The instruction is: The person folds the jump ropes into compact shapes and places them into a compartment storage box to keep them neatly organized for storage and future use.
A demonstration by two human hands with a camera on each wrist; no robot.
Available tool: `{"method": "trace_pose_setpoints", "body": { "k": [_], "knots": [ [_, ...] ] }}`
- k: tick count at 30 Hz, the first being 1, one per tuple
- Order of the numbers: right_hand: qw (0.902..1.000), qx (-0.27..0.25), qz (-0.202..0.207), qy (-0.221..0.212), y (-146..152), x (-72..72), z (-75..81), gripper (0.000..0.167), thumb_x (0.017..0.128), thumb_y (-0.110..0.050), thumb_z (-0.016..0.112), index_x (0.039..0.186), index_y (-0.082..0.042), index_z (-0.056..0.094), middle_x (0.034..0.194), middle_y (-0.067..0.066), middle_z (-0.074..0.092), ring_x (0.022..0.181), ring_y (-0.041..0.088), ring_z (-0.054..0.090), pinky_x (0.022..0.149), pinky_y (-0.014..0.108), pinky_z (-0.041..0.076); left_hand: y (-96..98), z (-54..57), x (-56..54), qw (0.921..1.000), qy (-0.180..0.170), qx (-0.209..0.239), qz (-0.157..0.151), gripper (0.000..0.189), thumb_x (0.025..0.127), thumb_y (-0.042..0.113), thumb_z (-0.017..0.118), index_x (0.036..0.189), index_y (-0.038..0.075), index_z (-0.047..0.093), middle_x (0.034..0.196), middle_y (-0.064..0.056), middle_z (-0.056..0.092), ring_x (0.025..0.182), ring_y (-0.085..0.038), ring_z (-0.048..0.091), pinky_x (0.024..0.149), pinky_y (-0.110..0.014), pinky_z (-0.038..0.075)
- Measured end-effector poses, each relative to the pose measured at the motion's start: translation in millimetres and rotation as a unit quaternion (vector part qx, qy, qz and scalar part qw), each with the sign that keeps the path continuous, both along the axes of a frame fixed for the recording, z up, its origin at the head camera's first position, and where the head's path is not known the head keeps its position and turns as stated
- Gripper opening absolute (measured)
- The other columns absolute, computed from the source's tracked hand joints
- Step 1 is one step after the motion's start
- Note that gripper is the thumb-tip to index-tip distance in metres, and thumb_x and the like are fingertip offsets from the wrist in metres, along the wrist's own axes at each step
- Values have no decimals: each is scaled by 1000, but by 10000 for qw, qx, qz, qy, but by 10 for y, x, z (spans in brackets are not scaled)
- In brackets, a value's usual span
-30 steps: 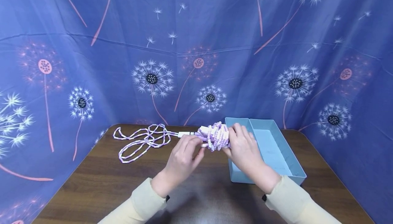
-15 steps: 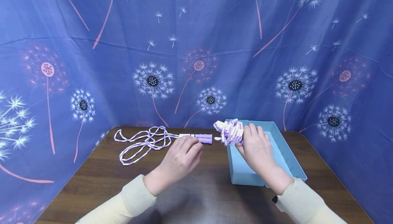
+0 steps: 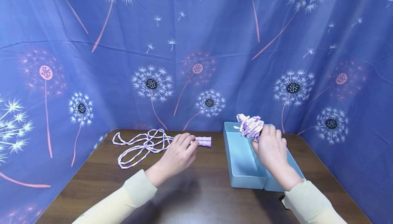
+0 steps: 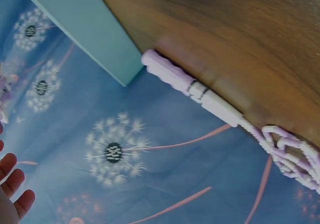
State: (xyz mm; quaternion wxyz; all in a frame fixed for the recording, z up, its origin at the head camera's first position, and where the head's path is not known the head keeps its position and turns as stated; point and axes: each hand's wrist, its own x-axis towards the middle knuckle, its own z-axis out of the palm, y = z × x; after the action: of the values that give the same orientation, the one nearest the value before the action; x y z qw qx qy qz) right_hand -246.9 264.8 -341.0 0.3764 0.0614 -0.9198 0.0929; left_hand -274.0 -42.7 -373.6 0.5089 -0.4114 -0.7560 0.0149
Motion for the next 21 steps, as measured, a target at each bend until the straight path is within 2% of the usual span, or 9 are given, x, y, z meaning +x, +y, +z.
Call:
{"method": "trace_pose_setpoints", "body": {
  "k": [8, 12, 17, 21],
  "knots": [
    [9989, -253, -310, -242, 162, -91, -112, 39, 78, -19, 64, 87, 12, 44, 78, 27, 43, 69, 45, 42, 44, 49, 30, -5, -139, -285, 9993, -205, -117, 273, 23, 77, 18, 56, 97, 8, 59, 108, -10, 60, 102, -27, 55, 84, -37, 44],
    [9965, -428, -490, -531, 227, -126, -199, 41, 78, -20, 64, 90, 13, 43, 80, 30, 43, 72, 49, 43, 44, 52, 32, 9, -210, -398, 9985, -414, -82, 358, 23, 78, 19, 57, 98, 9, 59, 109, -9, 59, 104, -27, 54, 85, -37, 43],
    [9894, -636, -782, -1047, 294, -147, -362, 48, 81, -22, 65, 95, 17, 41, 83, 33, 43, 75, 52, 45, 48, 56, 35, 30, -342, -517, 9967, -716, -97, 359, 25, 76, 22, 62, 97, 9, 58, 107, -8, 58, 102, -26, 54, 83, -37, 43],
    [9818, -867, -1001, -1363, 343, -163, -471, 49, 82, -22, 63, 97, 19, 40, 86, 35, 42, 78, 55, 44, 51, 59, 36, 52, -462, -613, 9949, -875, -278, 422, 28, 75, 24, 63, 99, 10, 56, 108, -7, 57, 103, -26, 53, 84, -37, 42]
  ]
}}
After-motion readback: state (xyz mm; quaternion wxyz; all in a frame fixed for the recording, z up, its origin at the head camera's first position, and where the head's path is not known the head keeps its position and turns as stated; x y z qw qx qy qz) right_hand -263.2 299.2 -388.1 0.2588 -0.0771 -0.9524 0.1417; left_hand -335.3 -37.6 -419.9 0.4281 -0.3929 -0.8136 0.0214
